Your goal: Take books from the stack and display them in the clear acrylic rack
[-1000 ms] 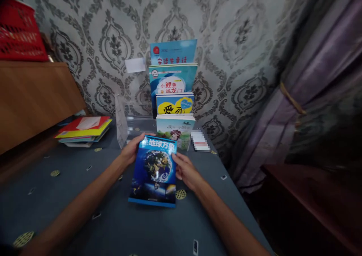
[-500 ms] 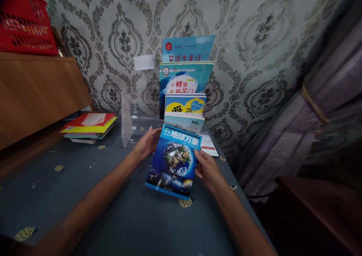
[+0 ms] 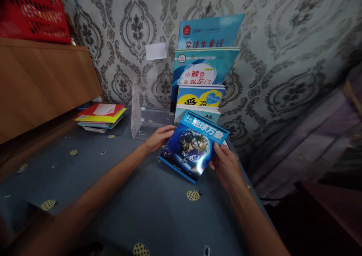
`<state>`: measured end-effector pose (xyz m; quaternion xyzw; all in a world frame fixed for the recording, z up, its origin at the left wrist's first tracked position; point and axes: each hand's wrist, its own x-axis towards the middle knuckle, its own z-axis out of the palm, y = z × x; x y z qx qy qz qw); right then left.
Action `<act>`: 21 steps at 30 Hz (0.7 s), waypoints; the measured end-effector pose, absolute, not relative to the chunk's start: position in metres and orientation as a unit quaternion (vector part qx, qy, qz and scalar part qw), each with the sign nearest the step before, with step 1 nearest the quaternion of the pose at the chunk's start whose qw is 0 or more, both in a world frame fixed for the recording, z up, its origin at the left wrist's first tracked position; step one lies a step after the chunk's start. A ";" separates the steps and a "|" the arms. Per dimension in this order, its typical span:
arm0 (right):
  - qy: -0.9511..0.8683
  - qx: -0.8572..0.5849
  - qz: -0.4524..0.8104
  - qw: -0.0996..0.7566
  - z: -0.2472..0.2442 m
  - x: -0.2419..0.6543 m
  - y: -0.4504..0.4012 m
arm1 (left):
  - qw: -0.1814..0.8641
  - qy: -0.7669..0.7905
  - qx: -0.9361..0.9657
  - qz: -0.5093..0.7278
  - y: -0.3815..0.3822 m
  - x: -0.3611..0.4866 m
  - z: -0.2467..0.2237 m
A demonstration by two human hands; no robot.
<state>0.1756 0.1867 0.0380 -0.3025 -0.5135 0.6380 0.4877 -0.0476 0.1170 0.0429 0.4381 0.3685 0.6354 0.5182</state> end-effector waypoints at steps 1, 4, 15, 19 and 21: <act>-0.506 -0.304 0.645 0.486 0.040 0.175 0.185 | 0.513 0.373 0.446 0.631 0.117 -0.048 0.042; -0.494 -0.307 0.654 0.484 0.046 0.174 0.181 | 0.497 0.379 0.471 0.623 0.118 -0.049 0.040; -0.496 -0.309 0.656 0.477 0.044 0.171 0.178 | 0.256 0.607 0.610 0.439 0.079 -0.066 0.070; -0.485 -0.315 0.660 0.479 0.045 0.171 0.178 | 0.166 0.703 0.587 0.365 0.020 -0.116 0.083; -0.483 -0.312 0.663 0.480 0.047 0.171 0.177 | 0.057 0.791 0.521 0.315 -0.006 -0.150 0.088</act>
